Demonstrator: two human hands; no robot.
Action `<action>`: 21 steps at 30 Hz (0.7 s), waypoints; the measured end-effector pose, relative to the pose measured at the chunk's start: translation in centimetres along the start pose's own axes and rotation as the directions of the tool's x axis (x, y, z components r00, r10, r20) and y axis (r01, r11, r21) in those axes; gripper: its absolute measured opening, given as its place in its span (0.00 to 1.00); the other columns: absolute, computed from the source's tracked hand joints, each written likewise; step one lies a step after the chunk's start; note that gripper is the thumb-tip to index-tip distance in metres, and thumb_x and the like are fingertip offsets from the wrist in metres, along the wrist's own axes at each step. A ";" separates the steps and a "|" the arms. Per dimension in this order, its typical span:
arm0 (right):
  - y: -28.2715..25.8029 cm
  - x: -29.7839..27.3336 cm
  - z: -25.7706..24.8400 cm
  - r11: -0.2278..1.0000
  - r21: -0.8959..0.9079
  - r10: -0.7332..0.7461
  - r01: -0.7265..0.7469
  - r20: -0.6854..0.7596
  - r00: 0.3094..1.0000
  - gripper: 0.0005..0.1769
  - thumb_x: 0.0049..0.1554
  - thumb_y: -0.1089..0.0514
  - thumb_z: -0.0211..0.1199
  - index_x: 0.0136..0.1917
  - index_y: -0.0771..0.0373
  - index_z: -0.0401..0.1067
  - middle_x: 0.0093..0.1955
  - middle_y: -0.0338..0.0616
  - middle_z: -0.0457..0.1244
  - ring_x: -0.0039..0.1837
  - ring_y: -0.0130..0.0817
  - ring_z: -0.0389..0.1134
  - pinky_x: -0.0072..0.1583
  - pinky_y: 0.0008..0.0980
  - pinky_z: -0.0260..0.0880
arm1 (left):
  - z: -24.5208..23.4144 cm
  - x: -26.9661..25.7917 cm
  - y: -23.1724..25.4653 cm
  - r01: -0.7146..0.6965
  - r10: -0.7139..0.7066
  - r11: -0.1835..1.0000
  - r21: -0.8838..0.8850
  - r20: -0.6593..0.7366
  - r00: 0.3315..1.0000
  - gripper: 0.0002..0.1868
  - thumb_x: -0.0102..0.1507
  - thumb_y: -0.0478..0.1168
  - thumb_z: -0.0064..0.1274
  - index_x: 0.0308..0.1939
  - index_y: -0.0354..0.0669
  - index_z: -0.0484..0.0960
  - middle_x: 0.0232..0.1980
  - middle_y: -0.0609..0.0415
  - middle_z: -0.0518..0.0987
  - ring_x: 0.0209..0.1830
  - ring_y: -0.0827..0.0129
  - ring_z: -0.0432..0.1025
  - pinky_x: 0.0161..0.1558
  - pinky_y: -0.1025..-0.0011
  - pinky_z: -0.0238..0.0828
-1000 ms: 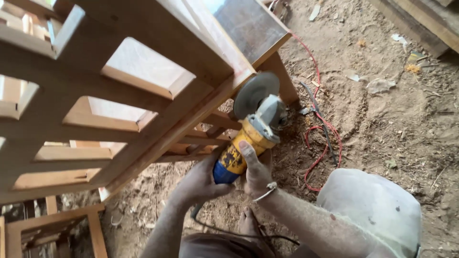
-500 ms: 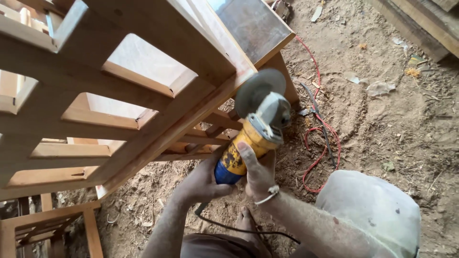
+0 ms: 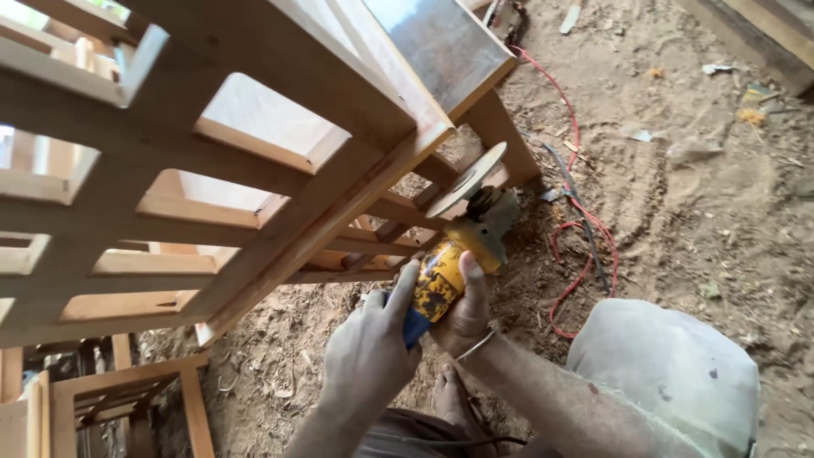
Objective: The person uses an angle grinder to sand the edges of wooden furniture frames, turning and repositioning the pieces to reach different sides.
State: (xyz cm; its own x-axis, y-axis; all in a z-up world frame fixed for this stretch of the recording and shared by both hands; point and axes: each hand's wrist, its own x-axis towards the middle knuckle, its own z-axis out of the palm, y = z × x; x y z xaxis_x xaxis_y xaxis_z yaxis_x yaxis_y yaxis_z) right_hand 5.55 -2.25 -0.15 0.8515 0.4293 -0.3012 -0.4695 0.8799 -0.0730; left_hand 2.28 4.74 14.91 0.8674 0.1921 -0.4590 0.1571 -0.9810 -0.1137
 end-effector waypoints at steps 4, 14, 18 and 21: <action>-1.2 0.4 2.4 1.000 0.027 -0.001 -0.003 0.153 0.988 0.40 0.47 0.29 0.69 0.59 0.60 0.64 0.48 0.46 0.66 0.50 0.38 0.72 0.53 0.39 0.80 | -0.9 -0.7 0.6 0.036 -0.036 0.999 0.007 -0.052 0.998 0.56 0.57 0.38 0.65 0.83 0.64 0.47 0.46 0.42 0.78 0.31 0.61 0.79 0.30 0.63 0.82; 0.1 0.6 2.2 0.988 0.051 0.136 -0.148 0.177 0.975 0.35 0.53 0.36 0.70 0.61 0.60 0.64 0.50 0.44 0.65 0.51 0.34 0.72 0.56 0.36 0.79 | -1.7 -1.6 0.4 0.126 -0.128 0.991 -0.039 -0.039 0.991 0.62 0.52 0.36 0.67 0.83 0.63 0.46 0.45 0.45 0.78 0.33 0.59 0.79 0.35 0.61 0.82; 0.2 0.4 2.0 0.995 0.043 0.082 -0.091 0.184 0.979 0.35 0.54 0.35 0.70 0.60 0.62 0.63 0.50 0.44 0.65 0.50 0.34 0.72 0.54 0.36 0.79 | -2.9 -1.8 1.3 0.143 -0.144 0.989 -0.027 -0.019 0.989 0.61 0.51 0.36 0.67 0.83 0.63 0.46 0.46 0.44 0.77 0.34 0.57 0.79 0.35 0.59 0.81; 0.5 -0.5 1.7 0.992 0.104 0.055 -0.072 0.161 0.985 0.36 0.52 0.35 0.69 0.59 0.62 0.64 0.49 0.44 0.65 0.49 0.34 0.72 0.52 0.35 0.79 | -1.0 -1.6 0.4 0.120 -0.122 0.992 0.048 0.055 0.991 0.56 0.57 0.38 0.64 0.81 0.63 0.45 0.45 0.45 0.78 0.35 0.61 0.80 0.35 0.63 0.83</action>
State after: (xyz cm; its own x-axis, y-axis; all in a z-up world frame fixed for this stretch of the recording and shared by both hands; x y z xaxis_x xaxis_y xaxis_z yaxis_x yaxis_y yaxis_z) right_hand 5.27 -1.70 1.55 0.8508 0.5043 -0.1474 -0.5031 0.8629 0.0481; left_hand 1.41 3.99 16.48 0.8145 0.3118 -0.4893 0.2372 -0.9486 -0.2096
